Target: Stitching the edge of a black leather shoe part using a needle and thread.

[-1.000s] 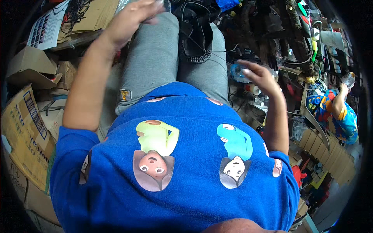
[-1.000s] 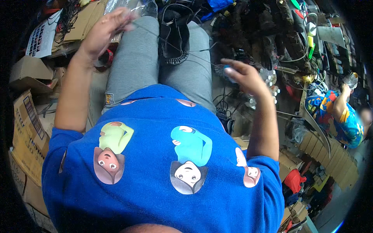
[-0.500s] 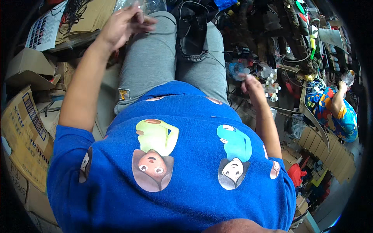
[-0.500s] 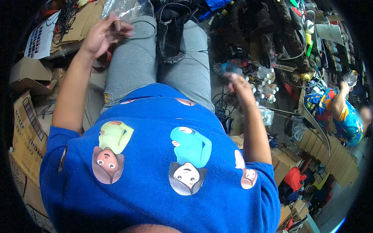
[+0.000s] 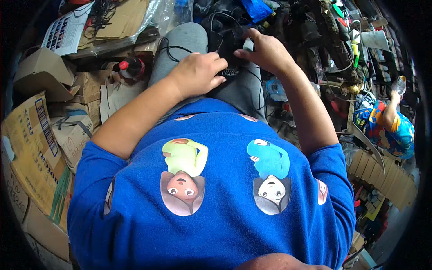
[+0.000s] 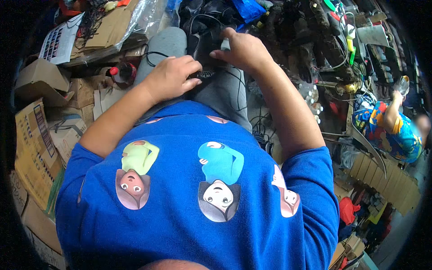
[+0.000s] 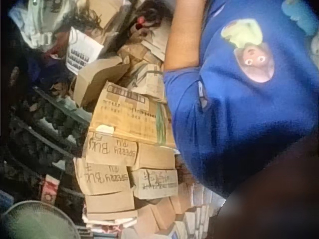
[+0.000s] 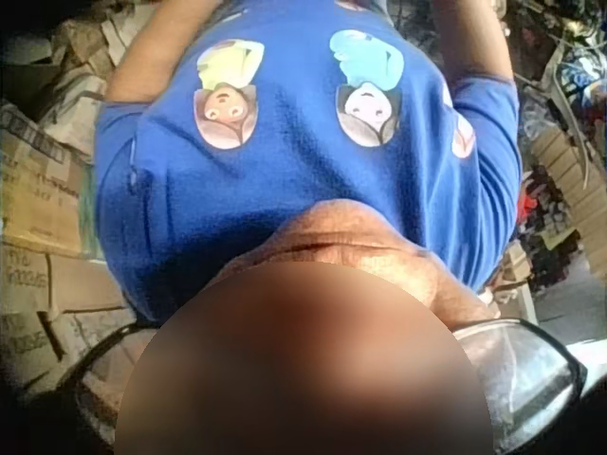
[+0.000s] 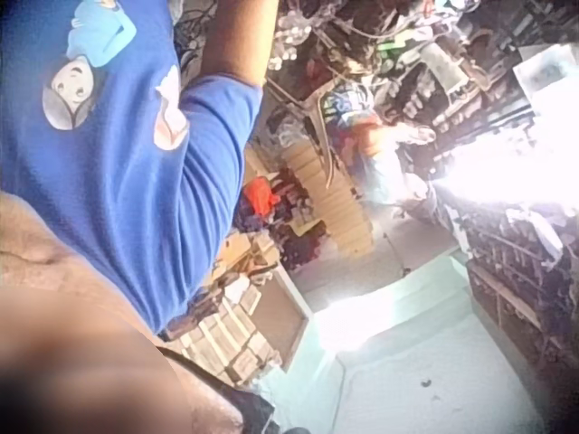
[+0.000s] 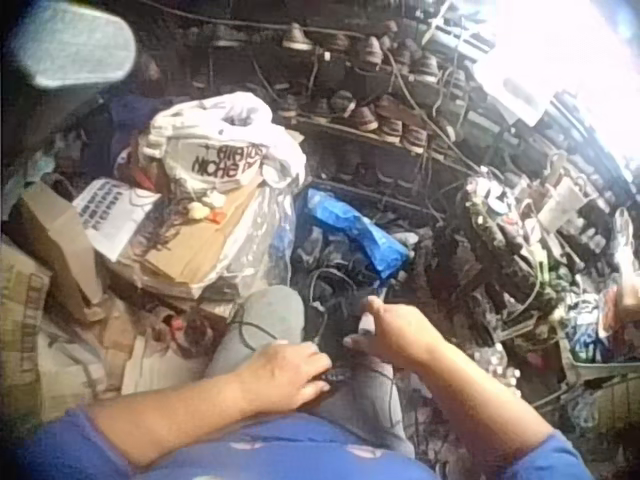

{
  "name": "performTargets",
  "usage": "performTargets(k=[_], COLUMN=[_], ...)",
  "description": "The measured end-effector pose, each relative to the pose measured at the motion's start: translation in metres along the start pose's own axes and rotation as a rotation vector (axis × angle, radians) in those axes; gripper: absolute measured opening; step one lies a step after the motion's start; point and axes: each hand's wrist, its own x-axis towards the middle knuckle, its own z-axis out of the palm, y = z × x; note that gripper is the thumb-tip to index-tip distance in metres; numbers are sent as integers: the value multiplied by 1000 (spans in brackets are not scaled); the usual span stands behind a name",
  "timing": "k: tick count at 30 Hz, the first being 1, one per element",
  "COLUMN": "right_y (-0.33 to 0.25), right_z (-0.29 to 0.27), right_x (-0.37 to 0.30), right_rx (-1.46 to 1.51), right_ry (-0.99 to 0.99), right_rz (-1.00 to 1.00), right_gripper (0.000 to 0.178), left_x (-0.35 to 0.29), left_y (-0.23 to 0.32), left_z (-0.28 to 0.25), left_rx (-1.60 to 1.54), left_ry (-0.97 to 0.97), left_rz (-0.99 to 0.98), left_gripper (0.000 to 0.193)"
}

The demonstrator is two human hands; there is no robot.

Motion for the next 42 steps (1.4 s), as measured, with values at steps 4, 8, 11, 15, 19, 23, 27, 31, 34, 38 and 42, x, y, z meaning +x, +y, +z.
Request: performTargets(k=[4, 8, 11, 15, 19, 23, 27, 31, 34, 38, 42], right_y=[4, 24, 11, -20, -8, -5, -14, -12, -12, 0, 9], right_z=[22, 34, 30, 13, 20, 18, 12, 14, 8, 14, 16], right_x=[4, 9, 5, -19, -33, -35, -34, -36, -45, -48, -58], right_rx=[197, 483, 439, 196, 312, 348, 199, 83, -71, 341, 473], right_ry=[-100, -302, -355, -132, -61, -49, -30, 236, 196, -76, -75], right_rz=[51, -162, -74, 42, 274, 336, 265, 185, 45, 71, 26], right_gripper=[55, 45, 40, 33, 34, 33, 34, 38, 35, 30, 23], left_x=[-14, -9, 13, 31, 41, 51, 63, 83, 89, 90, 89], left_y=[1, -8, -27, -32, -37, -25, -14, -16, -32, -33, -38], left_z=[-1, -19, -38, -33, -22, -18, -11, -5, 1, 5, 15], left_rx=[48, -209, -26, 257, 314, 322, 85, -161, -274, -281, -381], left_ry=[132, 212, 307, -12, -25, -57, 123, 23, -140, -125, -45], left_rz=[46, -54, -18, -31, -90, -104, 119, 224, 174, 148, 96], left_gripper=[26, 22, 23, 25, 26, 24, 25, 27, 25, 29, 32])
